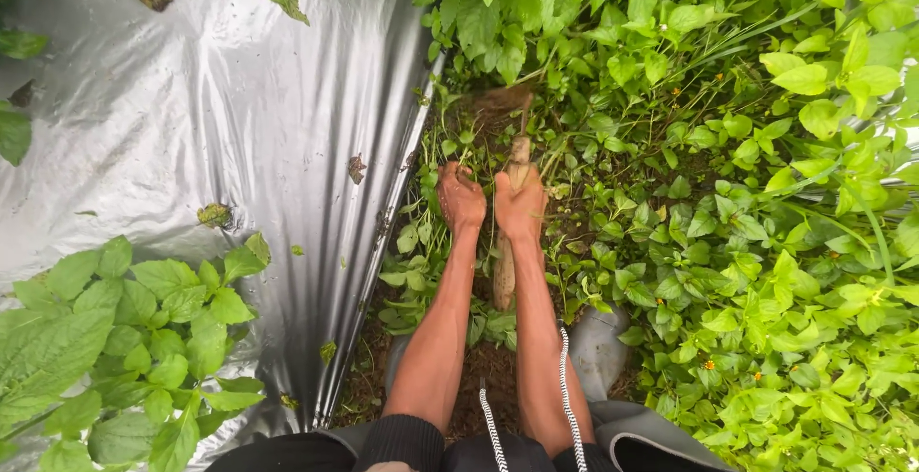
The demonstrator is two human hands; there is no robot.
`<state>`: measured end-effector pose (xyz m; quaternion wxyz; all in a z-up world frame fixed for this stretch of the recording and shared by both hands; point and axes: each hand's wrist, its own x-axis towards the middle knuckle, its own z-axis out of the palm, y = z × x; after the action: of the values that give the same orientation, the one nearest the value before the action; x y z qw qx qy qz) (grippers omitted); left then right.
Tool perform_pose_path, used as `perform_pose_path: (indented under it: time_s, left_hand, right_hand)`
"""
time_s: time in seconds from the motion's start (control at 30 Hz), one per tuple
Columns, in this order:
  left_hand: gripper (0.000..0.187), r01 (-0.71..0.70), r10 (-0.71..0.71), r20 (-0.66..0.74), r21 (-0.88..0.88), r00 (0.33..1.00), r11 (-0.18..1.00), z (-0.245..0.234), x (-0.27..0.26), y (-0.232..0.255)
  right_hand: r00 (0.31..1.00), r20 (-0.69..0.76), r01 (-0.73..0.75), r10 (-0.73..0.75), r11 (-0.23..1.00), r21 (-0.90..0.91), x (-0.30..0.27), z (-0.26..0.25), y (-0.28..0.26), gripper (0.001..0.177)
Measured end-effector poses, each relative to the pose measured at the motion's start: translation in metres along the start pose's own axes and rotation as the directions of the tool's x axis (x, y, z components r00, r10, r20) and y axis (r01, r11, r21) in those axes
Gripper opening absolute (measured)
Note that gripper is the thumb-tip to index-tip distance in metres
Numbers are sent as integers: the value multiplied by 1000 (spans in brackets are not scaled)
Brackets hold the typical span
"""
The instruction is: Using a wooden stick to loosen soil and remove weeds from a garden bed
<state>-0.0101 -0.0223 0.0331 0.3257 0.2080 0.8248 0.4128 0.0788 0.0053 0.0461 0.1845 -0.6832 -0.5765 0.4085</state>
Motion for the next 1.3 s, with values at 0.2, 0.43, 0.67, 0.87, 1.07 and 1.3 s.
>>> perform_pose_path:
  time_s: [0.2,0.43,0.67,0.87,1.07,1.3]
  left_hand:
    - [19,43,-44,35,21,998,999,-3,-6,0]
    - [20,46,-46,9,-8,999,999,4,3,-10]
    - [21,16,-16,-22,-2,1000,1000,2,-4,-5]
    - [20,-17,18,-45,8,999,1000,-3,1,-7]
    - [22,25,-26,-22,-10,999,1000,5,3,-19]
    - [20,34,-35,-27,-40,999,999,-1,-3,-12]
  right_hand:
    - [961,-276,129,-22,918,376,-24,-5,-23,16]
    - [977,-214,71,9,928,365,-9,-7,-9,5]
    - [983,-178,2,47,964,267,-23,-9,-1,6]
    - [991,-63,-108,117,987,123,-12,-6,3,18]
    - [973,-227,139,-46,899,415,-40,-16,-54,6]
    - [987,-85,-83,140,877,473,-28,-15,-17,7]
